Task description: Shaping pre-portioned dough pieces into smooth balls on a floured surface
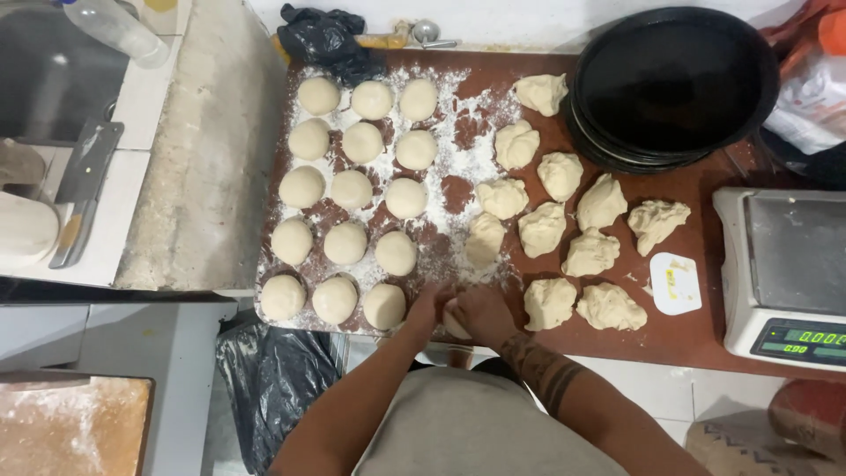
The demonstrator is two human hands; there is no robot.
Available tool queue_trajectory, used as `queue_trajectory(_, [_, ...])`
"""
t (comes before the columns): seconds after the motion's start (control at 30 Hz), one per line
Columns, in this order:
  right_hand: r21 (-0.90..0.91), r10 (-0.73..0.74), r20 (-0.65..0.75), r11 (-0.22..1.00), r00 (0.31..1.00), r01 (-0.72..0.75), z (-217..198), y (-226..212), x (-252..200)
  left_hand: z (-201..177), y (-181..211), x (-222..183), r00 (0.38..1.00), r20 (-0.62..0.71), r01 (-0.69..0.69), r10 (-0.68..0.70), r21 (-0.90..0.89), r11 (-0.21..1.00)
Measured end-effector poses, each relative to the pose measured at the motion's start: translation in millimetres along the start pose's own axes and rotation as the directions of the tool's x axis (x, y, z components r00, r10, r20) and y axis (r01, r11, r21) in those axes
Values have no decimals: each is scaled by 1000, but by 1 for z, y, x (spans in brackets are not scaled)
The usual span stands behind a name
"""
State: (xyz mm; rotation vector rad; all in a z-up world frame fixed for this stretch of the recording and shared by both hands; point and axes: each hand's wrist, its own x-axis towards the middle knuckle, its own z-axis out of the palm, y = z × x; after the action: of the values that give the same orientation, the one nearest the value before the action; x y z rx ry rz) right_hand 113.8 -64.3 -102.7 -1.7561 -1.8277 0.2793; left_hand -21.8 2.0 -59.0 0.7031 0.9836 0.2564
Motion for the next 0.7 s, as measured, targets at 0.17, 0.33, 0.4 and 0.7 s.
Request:
queue_trajectory(0.17, [-107, -216, -130, 973, 968, 203, -3, -24, 15, -3, 14, -2, 956, -262, 129, -135, -40, 991])
queue_trajectory(0.33, [-357, -196, -232, 928, 953, 103, -55, -40, 46, 15, 24, -1, 993, -108, 27, -51, -214, 977])
queue_trajectory(0.4, [-266, -127, -195, 961, 973, 72, -27, -14, 26, 17, 23, -5, 997, -72, -45, 30, -209, 977])
queue_trajectory(0.7, [95, 75, 260, 990, 963, -103, -25, -19, 10, 24, 31, -31, 906, -342, 288, -249, 65, 955])
